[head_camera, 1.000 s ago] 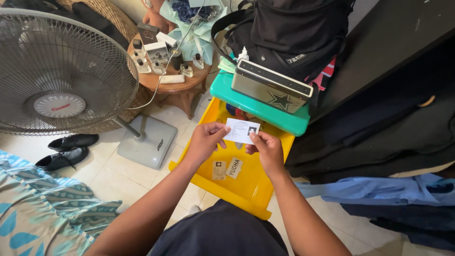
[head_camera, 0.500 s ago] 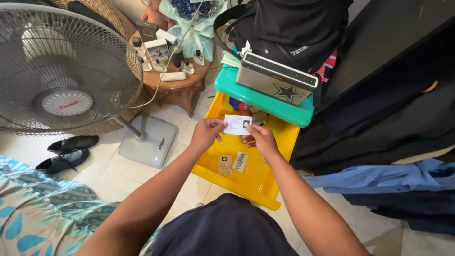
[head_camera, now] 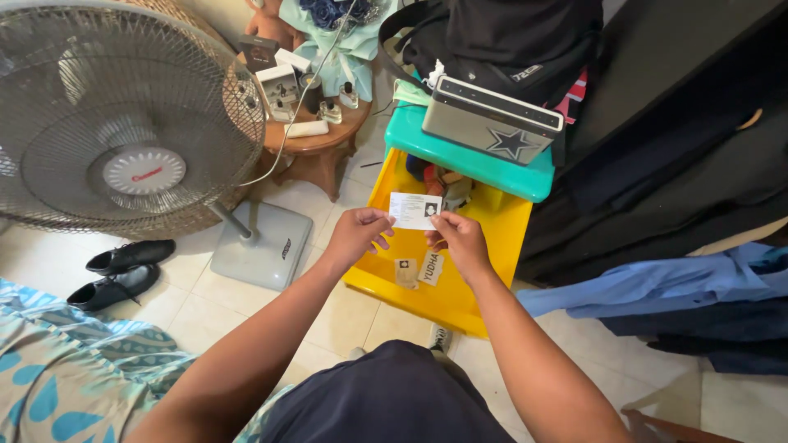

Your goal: The person retrieves a pair of grey boxer briefs from a yellow drawer, folds them, and places them on a bed. They then pick up a small card with a photo and text, examine it, and place it on a pillow. The person repeats this process with another card and a small plastic-wrapped item, placing each on the bed.

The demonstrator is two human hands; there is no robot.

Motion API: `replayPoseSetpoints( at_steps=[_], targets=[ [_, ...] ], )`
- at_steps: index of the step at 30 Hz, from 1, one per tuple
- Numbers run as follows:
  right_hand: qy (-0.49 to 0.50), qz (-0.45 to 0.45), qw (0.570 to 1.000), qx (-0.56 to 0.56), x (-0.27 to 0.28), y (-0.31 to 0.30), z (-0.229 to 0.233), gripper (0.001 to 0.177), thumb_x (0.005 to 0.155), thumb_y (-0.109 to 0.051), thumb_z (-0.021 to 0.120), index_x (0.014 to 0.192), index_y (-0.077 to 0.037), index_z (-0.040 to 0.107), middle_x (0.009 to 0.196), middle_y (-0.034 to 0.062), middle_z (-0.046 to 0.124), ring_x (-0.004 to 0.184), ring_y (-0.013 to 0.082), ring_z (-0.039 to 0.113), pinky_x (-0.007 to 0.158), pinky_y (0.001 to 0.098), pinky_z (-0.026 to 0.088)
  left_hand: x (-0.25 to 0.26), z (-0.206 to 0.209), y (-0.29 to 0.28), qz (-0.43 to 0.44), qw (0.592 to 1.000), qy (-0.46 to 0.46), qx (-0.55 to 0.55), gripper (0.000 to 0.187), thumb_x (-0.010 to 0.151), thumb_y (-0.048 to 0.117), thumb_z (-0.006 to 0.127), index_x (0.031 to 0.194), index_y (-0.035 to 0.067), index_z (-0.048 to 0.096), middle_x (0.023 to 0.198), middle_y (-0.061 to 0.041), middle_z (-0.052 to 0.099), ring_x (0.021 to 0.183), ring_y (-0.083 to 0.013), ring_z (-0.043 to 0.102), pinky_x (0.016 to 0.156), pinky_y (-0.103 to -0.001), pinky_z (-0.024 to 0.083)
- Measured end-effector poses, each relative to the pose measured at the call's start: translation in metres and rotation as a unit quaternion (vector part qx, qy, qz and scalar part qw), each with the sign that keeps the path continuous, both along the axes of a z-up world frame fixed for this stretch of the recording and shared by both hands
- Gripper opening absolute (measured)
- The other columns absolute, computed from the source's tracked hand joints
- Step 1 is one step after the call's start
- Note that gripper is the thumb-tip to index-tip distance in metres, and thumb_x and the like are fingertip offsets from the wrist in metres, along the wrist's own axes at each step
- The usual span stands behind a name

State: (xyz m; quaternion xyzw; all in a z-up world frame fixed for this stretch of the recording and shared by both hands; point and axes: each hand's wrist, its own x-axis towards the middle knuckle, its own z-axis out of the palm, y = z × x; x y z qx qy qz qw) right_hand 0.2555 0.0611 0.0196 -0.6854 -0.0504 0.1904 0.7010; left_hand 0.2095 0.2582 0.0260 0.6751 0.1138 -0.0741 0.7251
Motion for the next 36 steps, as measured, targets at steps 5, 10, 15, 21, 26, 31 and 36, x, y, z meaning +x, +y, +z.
replayPoseSetpoints(
  at_steps=[5,10,15,21,26,31,36],
  targets=[
    [-0.009,-0.042,0.998,0.048,-0.013,0.004,-0.002,0.021,0.082,-0.020,0.056,0.087,-0.001,0.059,0.056,0.0005,0.047,0.046,0.0075,0.044,0.045,0.0200,0.038,-0.011,0.001,0.007,0.000,1.000,-0.008,0.016,0.024,0.074,0.023,0.058,0.083,0.001,0.061,0.070,-0.004,0.062,0.053,-0.0096,0.057,0.045,-0.021,0.041],
    [0.022,-0.040,0.996,0.075,-0.017,0.006,-0.005,0.016,0.080,-0.017,0.056,0.082,-0.001,0.057,0.058,-0.0013,0.046,0.048,0.0071,0.044,0.044,0.0207,0.037,-0.026,0.004,0.008,0.001,1.000,-0.007,0.007,0.025,0.075,0.025,0.059,0.085,0.003,0.060,0.070,-0.004,0.060,0.052,-0.0089,0.056,0.045,-0.021,0.041],
    [-0.098,-0.109,0.989,-0.001,-0.025,0.019,0.014,0.013,0.080,-0.016,0.058,0.078,-0.004,0.057,0.056,-0.0014,0.045,0.048,0.0078,0.041,0.045,0.0219,0.036,-0.041,0.007,-0.005,0.084,0.989,-0.106,0.067,0.031,0.074,0.021,0.061,0.098,0.003,0.055,0.078,-0.007,0.056,0.055,-0.0114,0.053,0.048,-0.023,0.040],
    [-0.382,-0.009,0.908,-0.171,-0.056,0.041,0.039,0.012,0.071,-0.012,0.063,0.076,-0.003,0.058,0.062,0.0002,0.045,0.051,0.0076,0.041,0.046,0.0217,0.034,-0.049,-0.005,-0.028,0.017,0.978,-0.209,-0.011,0.032,0.081,0.021,0.055,0.106,0.002,0.050,0.094,-0.004,0.057,0.079,-0.0080,0.055,0.065,-0.020,0.046],
    [-0.300,0.060,0.947,-0.102,-0.057,0.042,0.038,0.007,0.077,-0.009,0.058,0.080,-0.004,0.061,0.066,-0.0022,0.052,0.054,0.0054,0.043,0.048,0.0208,0.036,-0.045,-0.009,-0.024,0.092,0.986,-0.102,-0.089,0.026,0.087,0.023,0.046,0.093,0.000,0.058,0.077,-0.005,0.062,0.064,-0.0095,0.059,0.054,-0.021,0.047],
    [-0.104,0.093,0.990,-0.032,-0.029,0.014,0.024,0.020,0.075,-0.011,0.058,0.094,-0.006,0.052,0.069,-0.0023,0.052,0.058,0.0051,0.049,0.047,0.0195,0.038,-0.057,-0.001,-0.034,0.099,0.992,-0.072,-0.041,0.026,0.086,0.021,0.045,0.095,0.002,0.059,0.073,-0.003,0.063,0.053,-0.0068,0.055,0.049,-0.019,0.043],
    [-0.004,0.192,0.981,-0.029,-0.005,-0.027,0.016,0.016,0.077,-0.013,0.057,0.086,0.000,0.058,0.073,0.0033,0.061,0.057,0.0074,0.054,0.047,0.0198,0.041,-0.055,0.011,-0.069,0.116,0.992,-0.050,-0.001,0.026,0.085,0.022,0.046,0.093,0.002,0.061,0.070,-0.003,0.064,0.049,-0.0056,0.053,0.044,-0.018,0.040]
  ],
)
